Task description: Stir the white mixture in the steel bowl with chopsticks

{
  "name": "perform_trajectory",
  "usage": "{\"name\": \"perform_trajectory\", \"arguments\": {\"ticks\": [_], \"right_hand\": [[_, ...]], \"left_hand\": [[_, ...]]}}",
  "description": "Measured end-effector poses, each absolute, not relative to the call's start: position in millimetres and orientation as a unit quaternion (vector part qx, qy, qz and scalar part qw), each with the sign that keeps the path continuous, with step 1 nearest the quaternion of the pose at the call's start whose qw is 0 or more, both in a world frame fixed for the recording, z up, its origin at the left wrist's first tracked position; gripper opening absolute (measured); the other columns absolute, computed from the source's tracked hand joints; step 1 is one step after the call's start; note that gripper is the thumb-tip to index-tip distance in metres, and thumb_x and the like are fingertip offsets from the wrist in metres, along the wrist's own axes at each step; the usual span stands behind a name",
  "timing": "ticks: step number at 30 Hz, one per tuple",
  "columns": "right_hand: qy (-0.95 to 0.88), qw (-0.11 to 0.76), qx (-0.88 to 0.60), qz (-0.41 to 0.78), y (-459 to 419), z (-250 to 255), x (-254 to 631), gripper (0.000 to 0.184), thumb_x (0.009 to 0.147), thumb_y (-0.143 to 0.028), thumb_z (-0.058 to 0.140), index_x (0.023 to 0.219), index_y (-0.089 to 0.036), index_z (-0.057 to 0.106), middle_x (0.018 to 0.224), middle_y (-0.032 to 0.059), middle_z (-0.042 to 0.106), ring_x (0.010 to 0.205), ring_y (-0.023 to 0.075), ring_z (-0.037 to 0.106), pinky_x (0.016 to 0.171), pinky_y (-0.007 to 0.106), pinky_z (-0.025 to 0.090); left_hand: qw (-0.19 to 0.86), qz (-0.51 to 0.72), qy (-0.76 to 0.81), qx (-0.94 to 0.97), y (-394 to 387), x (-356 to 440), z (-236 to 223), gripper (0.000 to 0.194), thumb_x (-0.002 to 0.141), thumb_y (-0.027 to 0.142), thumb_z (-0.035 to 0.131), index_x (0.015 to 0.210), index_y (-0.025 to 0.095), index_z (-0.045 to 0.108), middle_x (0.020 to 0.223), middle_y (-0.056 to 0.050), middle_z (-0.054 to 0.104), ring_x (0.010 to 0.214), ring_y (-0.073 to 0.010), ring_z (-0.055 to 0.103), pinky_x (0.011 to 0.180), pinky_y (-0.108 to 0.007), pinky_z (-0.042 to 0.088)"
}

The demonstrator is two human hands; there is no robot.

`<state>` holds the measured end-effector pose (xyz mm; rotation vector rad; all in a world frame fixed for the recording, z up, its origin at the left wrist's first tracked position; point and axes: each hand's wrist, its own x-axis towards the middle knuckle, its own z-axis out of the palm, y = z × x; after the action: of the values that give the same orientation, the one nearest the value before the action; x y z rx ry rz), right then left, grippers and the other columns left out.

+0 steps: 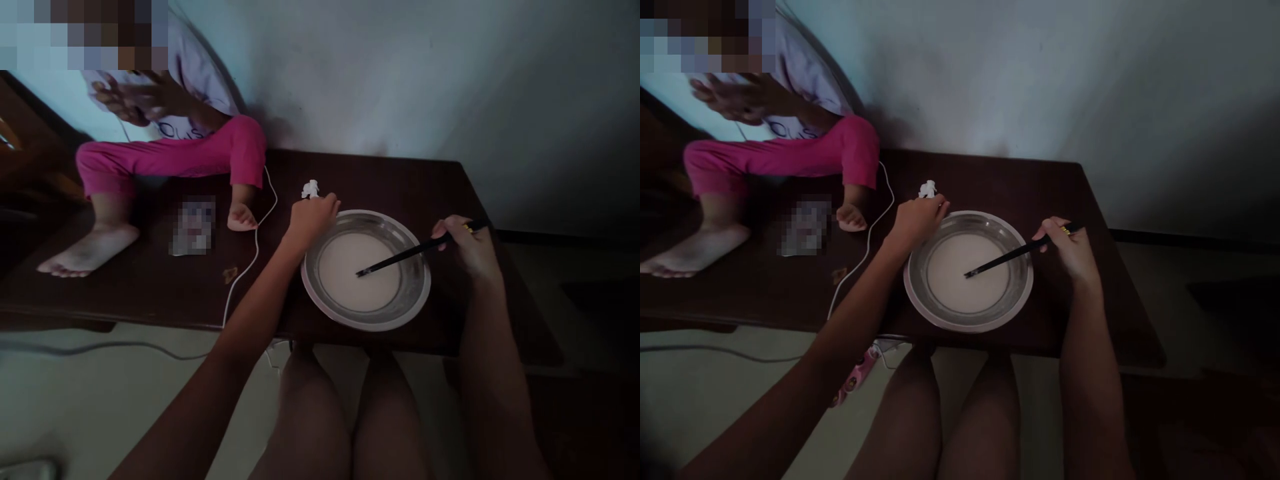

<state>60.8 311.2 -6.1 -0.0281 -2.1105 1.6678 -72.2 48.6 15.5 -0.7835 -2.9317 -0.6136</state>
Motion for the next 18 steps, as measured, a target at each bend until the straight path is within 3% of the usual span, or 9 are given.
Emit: {"name": "perform_trajectory", "arguments": {"ticks": [6, 12, 18], "right_hand": [[-0.754, 0.284, -0.056, 0.589, 316.1, -8.5, 58.0, 0.033, 0.082, -0.042, 0.060, 0.057, -0.022, 0.065, 0.046, -0.0020, 0.053, 0.043, 0.0105, 0.046, 0.049, 0.028, 0.037], [-0.782, 0.213, -0.015, 0.585, 306.8, -6.6, 58.0, 0.036, 0.081, -0.049, 0.059, 0.060, -0.021, 0.066, 0.050, -0.0016, 0.055, 0.047, 0.0107, 0.049, 0.050, 0.027, 0.039], [-0.757, 0.271, -0.050, 0.592, 311.9, -5.0, 59.2, 0.034, 0.082, -0.044, 0.059, 0.058, -0.021, 0.066, 0.047, -0.0023, 0.052, 0.045, 0.0100, 0.046, 0.049, 0.026, 0.036]], "left_hand": [[0.027, -0.113, -0.954, -0.275, 53.8, -59.1, 23.0, 0.040, 0.095, 0.038, 0.030, 0.106, 0.014, 0.060, 0.094, -0.016, 0.066, 0.092, -0.0264, 0.062, 0.081, -0.036, 0.040], [0.026, -0.085, -0.956, -0.280, 51.6, -54.5, 26.2, 0.041, 0.096, 0.037, 0.028, 0.107, 0.015, 0.060, 0.097, -0.015, 0.067, 0.090, -0.0248, 0.063, 0.079, -0.034, 0.042], [0.028, -0.056, -0.963, -0.262, 50.9, -53.0, 24.1, 0.039, 0.096, 0.038, 0.026, 0.109, 0.019, 0.059, 0.101, -0.011, 0.067, 0.091, -0.0230, 0.063, 0.077, -0.032, 0.043]]}}
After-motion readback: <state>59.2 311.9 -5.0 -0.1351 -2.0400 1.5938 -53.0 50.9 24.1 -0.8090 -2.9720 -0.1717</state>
